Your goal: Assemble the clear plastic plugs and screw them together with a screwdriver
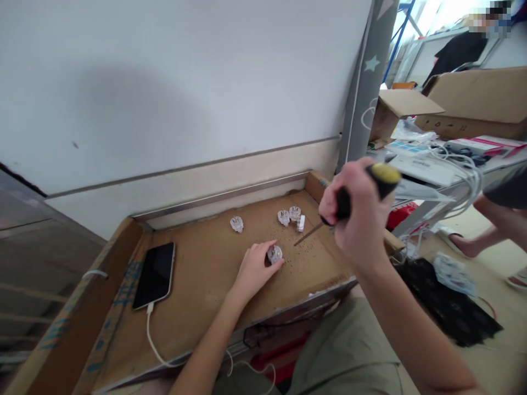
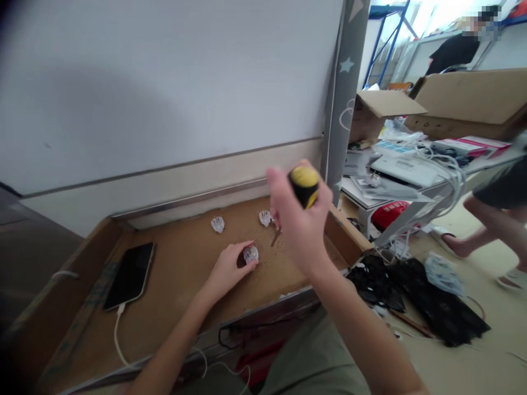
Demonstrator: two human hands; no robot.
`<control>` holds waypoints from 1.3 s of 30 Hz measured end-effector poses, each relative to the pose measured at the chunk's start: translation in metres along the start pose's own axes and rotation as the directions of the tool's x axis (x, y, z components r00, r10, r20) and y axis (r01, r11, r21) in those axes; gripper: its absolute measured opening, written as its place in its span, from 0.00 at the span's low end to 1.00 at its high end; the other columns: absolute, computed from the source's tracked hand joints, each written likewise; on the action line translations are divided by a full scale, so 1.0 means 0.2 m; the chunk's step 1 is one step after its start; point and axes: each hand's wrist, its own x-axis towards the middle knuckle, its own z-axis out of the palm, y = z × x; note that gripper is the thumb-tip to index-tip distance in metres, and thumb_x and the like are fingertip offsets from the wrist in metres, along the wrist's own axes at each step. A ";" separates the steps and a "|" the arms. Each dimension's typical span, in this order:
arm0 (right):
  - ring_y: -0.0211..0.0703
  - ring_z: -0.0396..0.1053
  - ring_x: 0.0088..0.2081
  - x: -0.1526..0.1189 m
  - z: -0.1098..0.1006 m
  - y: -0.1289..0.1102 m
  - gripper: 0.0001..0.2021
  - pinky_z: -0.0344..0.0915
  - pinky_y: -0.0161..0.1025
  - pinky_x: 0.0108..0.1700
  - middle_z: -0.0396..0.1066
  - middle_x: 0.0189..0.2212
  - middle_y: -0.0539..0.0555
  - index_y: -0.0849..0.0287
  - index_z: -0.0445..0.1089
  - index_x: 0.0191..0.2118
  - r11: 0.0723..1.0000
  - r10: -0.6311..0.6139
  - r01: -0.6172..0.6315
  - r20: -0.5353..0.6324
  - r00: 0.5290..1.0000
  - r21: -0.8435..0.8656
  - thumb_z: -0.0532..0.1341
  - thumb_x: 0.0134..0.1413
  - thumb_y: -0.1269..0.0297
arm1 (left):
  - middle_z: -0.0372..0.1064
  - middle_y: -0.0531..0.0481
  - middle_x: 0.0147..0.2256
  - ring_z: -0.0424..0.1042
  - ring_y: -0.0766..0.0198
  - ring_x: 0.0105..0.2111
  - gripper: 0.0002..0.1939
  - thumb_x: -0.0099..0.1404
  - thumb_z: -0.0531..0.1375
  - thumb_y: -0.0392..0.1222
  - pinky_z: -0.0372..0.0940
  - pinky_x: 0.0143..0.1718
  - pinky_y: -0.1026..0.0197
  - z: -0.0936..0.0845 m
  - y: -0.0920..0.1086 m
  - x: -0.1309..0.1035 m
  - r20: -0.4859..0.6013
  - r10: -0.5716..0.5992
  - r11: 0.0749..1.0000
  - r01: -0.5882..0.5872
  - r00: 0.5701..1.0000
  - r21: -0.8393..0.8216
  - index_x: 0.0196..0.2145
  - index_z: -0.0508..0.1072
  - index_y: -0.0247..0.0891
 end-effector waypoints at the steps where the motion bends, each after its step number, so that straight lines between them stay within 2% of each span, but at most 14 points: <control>1: 0.27 0.50 0.13 0.01 0.01 -0.02 0.19 0.45 0.30 0.14 0.51 0.13 0.43 0.58 0.51 0.24 0.999 0.003 -0.001 -0.031 1.000 0.054 0.59 0.47 0.50 | 0.69 0.47 0.46 0.66 0.56 0.45 0.21 0.60 0.60 0.46 0.60 0.47 0.54 0.00 0.00 0.01 0.004 -0.007 1.000 0.007 1.000 -0.005 0.50 0.66 0.39; 3: 0.28 0.49 0.12 0.03 0.03 -0.06 0.19 0.44 0.31 0.13 0.50 0.13 0.44 0.58 0.52 0.24 0.995 -0.006 0.008 -0.027 1.000 0.098 0.58 0.48 0.49 | 0.70 0.47 0.44 0.66 0.56 0.44 0.20 0.59 0.60 0.46 0.60 0.46 0.54 0.00 0.01 0.02 0.013 -0.013 1.000 0.013 1.000 -0.008 0.48 0.68 0.39; 5: 0.28 0.49 0.13 0.02 0.06 -0.07 0.19 0.44 0.31 0.14 0.50 0.12 0.44 0.58 0.52 0.23 0.995 -0.012 0.009 0.026 1.000 0.103 0.59 0.46 0.49 | 0.71 0.48 0.43 0.67 0.56 0.43 0.19 0.59 0.61 0.47 0.61 0.45 0.55 -0.01 0.01 0.03 0.020 -0.017 1.000 0.017 1.000 -0.004 0.47 0.68 0.40; 10: 0.28 0.50 0.14 -0.05 0.12 -0.04 0.18 0.45 0.31 0.15 0.50 0.12 0.44 0.58 0.53 0.23 0.990 0.066 -0.077 0.094 0.993 0.115 0.60 0.47 0.51 | 0.70 0.49 0.44 0.66 0.56 0.43 0.18 0.60 0.60 0.46 0.60 0.45 0.55 0.00 0.02 0.00 -0.022 -0.015 1.000 0.016 1.000 0.020 0.48 0.67 0.40; 15: 0.28 0.49 0.14 -0.06 0.12 -0.02 0.20 0.44 0.31 0.15 0.50 0.12 0.45 0.58 0.51 0.22 0.987 0.072 -0.085 0.092 0.993 0.138 0.58 0.49 0.50 | 0.70 0.49 0.45 0.65 0.56 0.44 0.18 0.60 0.59 0.45 0.60 0.45 0.55 0.02 0.05 -0.02 -0.037 -0.041 0.998 0.043 0.998 0.049 0.48 0.66 0.39; 20: 0.28 0.48 0.13 -0.04 0.11 -0.02 0.21 0.44 0.31 0.14 0.49 0.12 0.44 0.58 0.51 0.22 0.992 0.029 -0.038 0.079 0.996 0.117 0.58 0.47 0.48 | 0.69 0.48 0.46 0.64 0.55 0.46 0.18 0.61 0.59 0.44 0.60 0.46 0.54 0.03 0.05 -0.02 -0.048 -0.038 0.996 0.042 0.998 0.073 0.49 0.66 0.39; 26: 0.29 0.48 0.13 -0.03 0.11 0.00 0.20 0.44 0.33 0.15 0.49 0.12 0.44 0.57 0.54 0.24 0.989 0.114 -0.122 0.094 0.989 0.083 0.57 0.47 0.46 | 0.69 0.48 0.46 0.65 0.55 0.45 0.19 0.62 0.58 0.45 0.60 0.45 0.55 0.03 0.05 -0.02 -0.025 -0.048 0.996 0.050 0.999 0.080 0.49 0.65 0.39; 29: 0.29 0.48 0.14 -0.01 0.12 0.02 0.21 0.44 0.33 0.15 0.48 0.13 0.44 0.57 0.52 0.25 0.990 0.112 -0.119 0.099 0.989 0.072 0.57 0.46 0.44 | 0.69 0.48 0.46 0.65 0.55 0.45 0.18 0.62 0.58 0.45 0.59 0.45 0.54 0.03 0.05 -0.01 -0.011 -0.064 0.992 0.065 0.998 0.104 0.49 0.65 0.39; 32: 0.28 0.49 0.15 0.03 0.15 0.05 0.22 0.47 0.32 0.18 0.50 0.15 0.44 0.57 0.50 0.27 0.998 0.062 -0.061 0.114 0.992 -0.007 0.56 0.47 0.43 | 0.70 0.48 0.45 0.65 0.54 0.45 0.18 0.62 0.57 0.46 0.59 0.44 0.54 0.02 0.06 0.00 0.016 -0.081 0.988 0.078 0.997 0.136 0.49 0.65 0.39; 35: 0.28 0.54 0.20 0.09 0.17 0.07 0.20 0.54 0.32 0.24 0.54 0.20 0.45 0.58 0.49 0.27 0.969 -0.101 0.126 0.123 0.987 -0.213 0.55 0.51 0.46 | 0.70 0.48 0.45 0.66 0.54 0.45 0.18 0.63 0.57 0.46 0.58 0.44 0.54 0.01 0.06 0.01 0.039 -0.081 0.984 0.074 0.996 0.159 0.49 0.65 0.40; 37: 0.29 0.58 0.25 0.13 0.17 0.06 0.16 0.56 0.32 0.30 0.55 0.23 0.47 0.58 0.52 0.28 0.880 -0.222 0.268 0.159 0.962 -0.392 0.56 0.51 0.51 | 0.69 0.49 0.46 0.65 0.55 0.46 0.17 0.63 0.56 0.47 0.58 0.44 0.55 0.00 0.07 0.01 0.050 -0.076 0.983 0.067 0.996 0.171 0.49 0.65 0.41; 39: 0.29 0.60 0.28 0.17 0.17 0.03 0.13 0.56 0.31 0.32 0.57 0.23 0.46 0.58 0.57 0.34 0.766 -0.265 0.358 0.245 0.933 -0.534 0.58 0.51 0.55 | 0.69 0.49 0.46 0.65 0.55 0.46 0.16 0.64 0.56 0.46 0.58 0.43 0.55 0.00 0.07 0.00 0.058 -0.073 0.982 0.061 0.996 0.178 0.49 0.66 0.42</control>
